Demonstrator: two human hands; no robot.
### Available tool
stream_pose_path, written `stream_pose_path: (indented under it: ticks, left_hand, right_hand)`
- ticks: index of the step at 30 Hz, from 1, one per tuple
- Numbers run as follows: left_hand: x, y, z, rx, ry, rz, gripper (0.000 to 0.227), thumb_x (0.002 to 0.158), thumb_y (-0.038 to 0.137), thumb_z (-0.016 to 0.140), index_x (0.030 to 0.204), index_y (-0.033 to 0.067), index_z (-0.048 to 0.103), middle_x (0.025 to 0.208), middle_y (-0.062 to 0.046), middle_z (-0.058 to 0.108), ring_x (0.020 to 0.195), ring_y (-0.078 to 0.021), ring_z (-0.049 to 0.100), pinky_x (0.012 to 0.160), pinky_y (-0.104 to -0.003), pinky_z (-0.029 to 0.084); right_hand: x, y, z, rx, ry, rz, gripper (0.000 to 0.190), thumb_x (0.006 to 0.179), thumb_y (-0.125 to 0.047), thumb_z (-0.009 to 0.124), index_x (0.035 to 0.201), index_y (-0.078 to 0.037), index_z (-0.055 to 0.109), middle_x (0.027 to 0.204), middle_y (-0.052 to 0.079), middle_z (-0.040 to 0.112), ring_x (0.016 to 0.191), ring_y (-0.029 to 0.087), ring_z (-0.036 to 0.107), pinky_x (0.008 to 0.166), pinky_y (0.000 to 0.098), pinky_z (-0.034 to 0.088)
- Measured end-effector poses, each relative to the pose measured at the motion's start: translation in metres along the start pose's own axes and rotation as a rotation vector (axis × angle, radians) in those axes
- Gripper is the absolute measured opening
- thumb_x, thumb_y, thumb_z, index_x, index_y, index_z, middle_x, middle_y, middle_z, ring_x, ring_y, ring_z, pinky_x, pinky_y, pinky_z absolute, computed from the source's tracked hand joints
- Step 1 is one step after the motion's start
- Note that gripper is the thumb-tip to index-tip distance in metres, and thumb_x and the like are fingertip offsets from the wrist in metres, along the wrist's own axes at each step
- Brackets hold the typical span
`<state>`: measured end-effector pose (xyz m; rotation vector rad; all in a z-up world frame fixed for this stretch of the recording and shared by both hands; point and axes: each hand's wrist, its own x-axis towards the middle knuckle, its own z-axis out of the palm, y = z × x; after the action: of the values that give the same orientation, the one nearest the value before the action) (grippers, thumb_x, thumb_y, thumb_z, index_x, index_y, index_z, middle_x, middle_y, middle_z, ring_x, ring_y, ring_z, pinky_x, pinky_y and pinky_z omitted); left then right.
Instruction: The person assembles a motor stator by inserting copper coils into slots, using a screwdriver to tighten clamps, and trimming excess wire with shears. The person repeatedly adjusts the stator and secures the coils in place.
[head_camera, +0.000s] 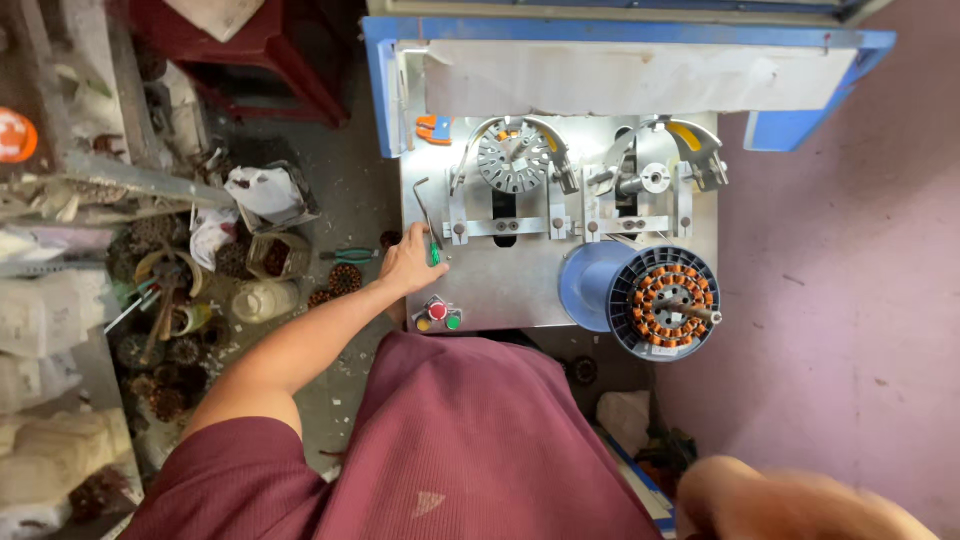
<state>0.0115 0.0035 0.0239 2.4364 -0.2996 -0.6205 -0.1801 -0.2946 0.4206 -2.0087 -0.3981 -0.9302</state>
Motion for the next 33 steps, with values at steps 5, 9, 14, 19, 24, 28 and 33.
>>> stream_pose_path:
  ticks: [5,9,14,19,24,28,33]
  left_hand:
    - [0.016,0.016,-0.024,0.121,-0.227,-0.078,0.099,0.069,0.039,0.088,0.143,0.0083,0.03,0.125,-0.029,0.064,0.114,-0.0477,0.063,0.101,-0.049,0.05]
    - [0.013,0.022,-0.019,0.099,-0.112,-0.145,0.09,0.077,0.034,0.083,0.147,0.0104,0.031,0.121,-0.03,0.068,0.11,-0.0493,0.066,0.099,-0.051,0.051]
    - [0.003,0.025,0.006,-0.019,0.128,-0.257,0.091,0.073,0.032,0.088,0.142,0.0116,0.033,0.127,-0.028,0.063,0.109,-0.0466,0.065,0.094,-0.049,0.051]
    - [-0.008,0.025,0.038,-0.166,0.331,-0.275,0.086,0.072,0.028,0.088,0.138,0.0081,0.036,0.104,-0.018,0.065,0.103,-0.0372,0.065,0.09,-0.048,0.05]
    - [-0.009,0.02,0.046,-0.288,0.404,-0.199,0.076,0.077,0.022,0.087,0.133,0.0038,0.039,0.102,-0.015,0.057,0.093,-0.0306,0.061,0.085,-0.045,0.05]
    - [-0.02,0.041,0.037,-0.287,0.562,-0.119,0.049,0.088,0.013,0.083,0.122,0.0022,0.048,0.099,-0.014,0.052,0.09,-0.0262,0.056,0.085,-0.04,0.049]
    - [-0.036,0.117,0.03,-0.575,0.397,0.065,0.023,0.097,0.013,0.073,0.106,0.0041,0.054,0.077,-0.003,0.062,0.07,-0.0141,0.062,0.067,-0.03,0.051]
  right_hand:
    - [-0.102,0.098,0.147,0.111,-0.604,0.838,0.015,0.094,-0.017,0.069,0.102,-0.005,0.071,0.075,0.014,0.07,0.062,0.026,0.07,0.058,0.0355,0.053]
    - [-0.212,0.204,0.208,-0.031,-0.819,0.813,0.017,0.091,-0.021,0.071,0.092,-0.004,0.071,0.078,0.017,0.071,0.075,0.037,0.069,0.069,0.046,0.053]
    - [-0.245,0.257,0.227,-0.06,-0.907,0.716,0.016,0.088,-0.016,0.073,0.097,-0.005,0.068,0.098,0.019,0.071,0.093,0.041,0.067,0.08,0.051,0.052]
    - [-0.237,0.251,0.228,0.027,-0.897,0.712,0.042,0.085,-0.008,0.072,0.124,-0.007,0.058,0.126,0.022,0.053,0.098,0.044,0.065,0.085,0.0487,0.053]
    - [-0.234,0.233,0.179,0.172,-0.868,0.751,0.044,0.089,-0.009,0.07,0.131,-0.007,0.058,0.133,0.019,0.052,0.103,0.037,0.066,0.089,0.0426,0.055]
    - [-0.254,0.215,0.11,0.228,-0.832,0.926,0.037,0.093,-0.013,0.072,0.129,-0.006,0.062,0.125,0.014,0.062,0.106,0.026,0.069,0.092,0.0361,0.056]
    - [-0.291,0.19,0.011,0.383,-0.205,1.471,0.029,0.095,-0.009,0.067,0.122,0.0,0.064,0.109,0.009,0.071,0.095,0.02,0.069,0.085,0.0353,0.058]
